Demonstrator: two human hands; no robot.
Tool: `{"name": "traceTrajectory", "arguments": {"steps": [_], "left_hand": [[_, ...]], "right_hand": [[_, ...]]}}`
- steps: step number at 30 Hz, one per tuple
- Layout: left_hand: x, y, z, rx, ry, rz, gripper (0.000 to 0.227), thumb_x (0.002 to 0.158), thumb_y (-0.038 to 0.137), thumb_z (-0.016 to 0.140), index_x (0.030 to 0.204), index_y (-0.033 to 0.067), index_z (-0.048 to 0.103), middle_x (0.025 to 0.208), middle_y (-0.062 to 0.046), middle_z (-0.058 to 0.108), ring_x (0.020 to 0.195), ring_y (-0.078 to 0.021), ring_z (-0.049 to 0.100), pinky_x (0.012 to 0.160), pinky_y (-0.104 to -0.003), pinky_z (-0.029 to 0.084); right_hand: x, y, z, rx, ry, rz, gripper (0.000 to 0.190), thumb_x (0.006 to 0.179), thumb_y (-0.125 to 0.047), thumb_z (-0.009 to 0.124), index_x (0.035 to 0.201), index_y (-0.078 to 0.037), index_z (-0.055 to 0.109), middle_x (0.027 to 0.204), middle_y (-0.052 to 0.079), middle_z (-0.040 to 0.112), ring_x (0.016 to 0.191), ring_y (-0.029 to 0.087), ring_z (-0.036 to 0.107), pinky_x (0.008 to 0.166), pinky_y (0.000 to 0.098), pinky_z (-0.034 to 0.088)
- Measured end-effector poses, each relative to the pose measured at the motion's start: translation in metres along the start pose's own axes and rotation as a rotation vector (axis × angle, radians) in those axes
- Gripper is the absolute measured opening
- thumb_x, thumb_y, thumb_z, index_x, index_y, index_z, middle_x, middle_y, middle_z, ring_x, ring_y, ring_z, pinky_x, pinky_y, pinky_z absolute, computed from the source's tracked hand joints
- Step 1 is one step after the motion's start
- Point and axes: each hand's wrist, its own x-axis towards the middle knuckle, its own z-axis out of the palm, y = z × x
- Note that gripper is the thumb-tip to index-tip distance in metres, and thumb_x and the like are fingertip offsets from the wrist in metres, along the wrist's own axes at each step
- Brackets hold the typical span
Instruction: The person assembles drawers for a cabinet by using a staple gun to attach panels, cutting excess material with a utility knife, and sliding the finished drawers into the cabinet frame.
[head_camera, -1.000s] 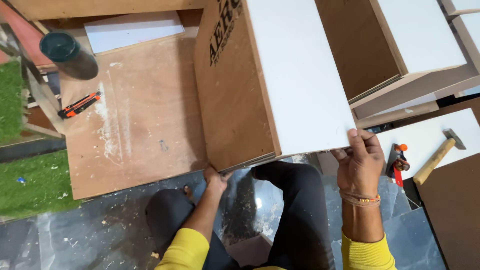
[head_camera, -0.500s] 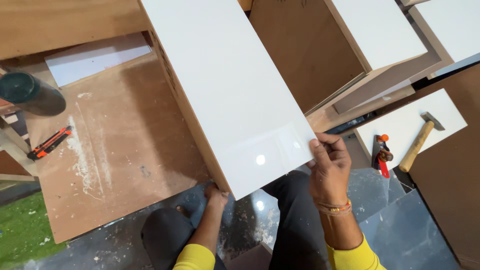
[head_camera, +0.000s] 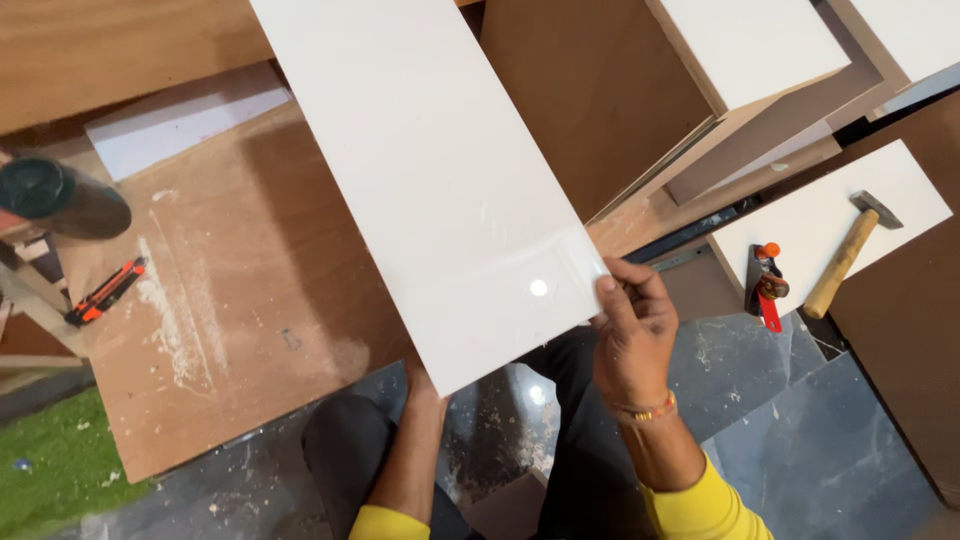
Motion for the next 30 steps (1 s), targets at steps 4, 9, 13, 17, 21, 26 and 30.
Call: {"name": "traceTrajectory", "arguments": {"steps": [4,9,13,17,21,26,30], "left_hand": [[0.001,0.004,0.011,0.044,-0.095,0.038,0.05,0.108,0.029,0.038,0.148,0.0,0.044,0.139,-0.019,0.059,0.119,-0.03,0.065,0.092,-0.04,0.061],[0.047,-0.012,0.016,-0.049,-0.081,-0.07,0.056,0.108,0.035,0.034,0.15,-0.0002,0.044,0.141,-0.02,0.059,0.122,-0.0316,0.064,0.092,-0.047,0.06],[0.076,-0.012,0.031,-0.068,0.085,-0.319,0.066,0.104,0.049,0.028,0.152,0.0063,0.042,0.146,-0.025,0.051,0.129,-0.0389,0.057,0.096,-0.061,0.056],[0.124,-0.019,0.039,-0.004,0.185,-0.404,0.064,0.101,0.054,0.028,0.154,0.0186,0.036,0.155,-0.021,0.038,0.137,-0.0459,0.042,0.108,-0.076,0.039],[0.19,-0.054,0.05,-0.084,0.13,-0.413,0.067,0.103,0.054,0.03,0.155,0.0128,0.037,0.158,-0.021,0.041,0.14,-0.0449,0.045,0.109,-0.078,0.036],[0.231,-0.09,0.085,-0.08,0.149,-0.445,0.07,0.1,0.059,0.025,0.154,0.0163,0.037,0.155,-0.017,0.047,0.137,-0.045,0.05,0.102,-0.077,0.042],[0.227,-0.104,0.115,-0.066,0.132,-0.451,0.065,0.102,0.06,0.027,0.15,0.0174,0.042,0.146,-0.015,0.051,0.131,-0.0423,0.054,0.102,-0.069,0.048]], "right_hand": [[-0.002,0.002,-0.003,-0.015,0.031,-0.027,0.016,0.101,-0.002,0.064,0.116,0.002,0.063,0.107,0.01,0.07,0.095,0.016,0.069,0.084,0.0316,0.061],[0.028,-0.003,-0.001,0.005,0.082,-0.026,0.014,0.101,-0.005,0.065,0.114,-0.001,0.063,0.105,0.009,0.07,0.091,0.014,0.069,0.078,0.0294,0.06],[0.055,-0.001,-0.002,0.001,0.088,-0.062,0.013,0.102,-0.005,0.066,0.114,-0.003,0.063,0.106,0.007,0.069,0.089,0.012,0.067,0.07,0.0251,0.056],[0.09,0.002,-0.008,-0.027,0.136,-0.047,0.012,0.099,-0.008,0.064,0.111,-0.006,0.062,0.103,0.003,0.069,0.09,0.01,0.069,0.073,0.0256,0.061],[0.135,0.008,-0.023,0.002,0.135,-0.131,0.019,0.106,-0.007,0.069,0.122,-0.001,0.061,0.106,0.006,0.064,0.085,0.013,0.058,0.071,0.0271,0.049],[0.131,0.009,-0.028,-0.14,0.133,-0.142,0.049,0.095,-0.011,0.07,0.138,-0.002,0.048,0.13,0.012,0.06,0.115,0.02,0.065,0.096,0.0348,0.064],[0.112,0.028,0.0,-0.411,-0.041,-0.089,0.108,0.08,-0.014,0.083,0.163,-0.008,0.015,0.168,0.011,0.017,0.146,0.034,0.042,0.095,0.046,0.057]]}}
